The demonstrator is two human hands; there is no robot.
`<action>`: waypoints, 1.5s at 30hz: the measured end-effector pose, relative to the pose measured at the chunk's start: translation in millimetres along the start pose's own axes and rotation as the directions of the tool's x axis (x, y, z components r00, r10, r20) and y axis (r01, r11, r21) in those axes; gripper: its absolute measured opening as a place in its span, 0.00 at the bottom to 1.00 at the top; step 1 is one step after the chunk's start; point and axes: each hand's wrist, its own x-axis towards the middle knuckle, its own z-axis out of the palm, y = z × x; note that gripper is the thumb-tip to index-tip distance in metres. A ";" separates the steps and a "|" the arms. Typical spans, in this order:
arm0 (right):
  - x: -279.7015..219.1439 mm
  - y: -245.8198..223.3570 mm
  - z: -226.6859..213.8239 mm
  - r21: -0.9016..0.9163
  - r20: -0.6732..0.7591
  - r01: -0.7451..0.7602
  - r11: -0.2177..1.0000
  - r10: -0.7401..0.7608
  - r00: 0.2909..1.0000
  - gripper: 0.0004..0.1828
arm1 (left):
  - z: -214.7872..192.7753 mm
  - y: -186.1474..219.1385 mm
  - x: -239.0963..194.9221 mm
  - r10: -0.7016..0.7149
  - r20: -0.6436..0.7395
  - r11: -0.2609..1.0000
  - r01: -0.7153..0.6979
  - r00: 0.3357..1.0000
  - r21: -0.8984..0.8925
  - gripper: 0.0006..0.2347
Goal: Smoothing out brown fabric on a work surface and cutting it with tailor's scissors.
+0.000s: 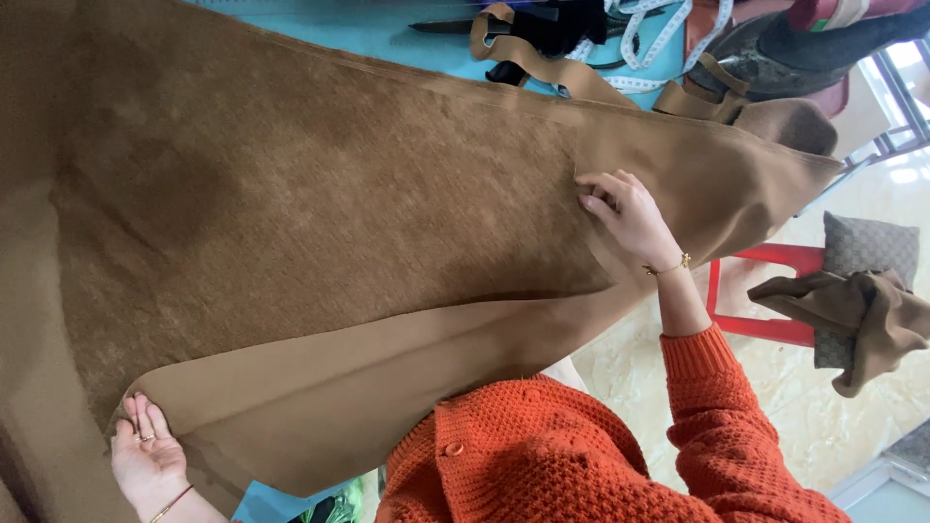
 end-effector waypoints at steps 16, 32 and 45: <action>115.7 -17.4 29.0 0.101 -0.220 -0.027 0.995 0.049 0.974 0.27 | 10.1 -6.0 -16.0 0.089 -0.062 0.996 -0.090 0.994 -0.017 0.06; 52.3 -48.1 37.8 -0.208 -0.313 0.393 0.896 -0.441 0.841 0.11 | 21.5 -2.0 -29.9 0.109 -0.052 0.994 -0.108 0.993 0.022 0.03; -36.3 -69.9 75.5 -0.271 -0.055 0.509 0.817 -0.541 0.839 0.06 | 28.2 0.9 -41.5 0.115 -0.046 0.992 -0.113 0.992 0.049 0.02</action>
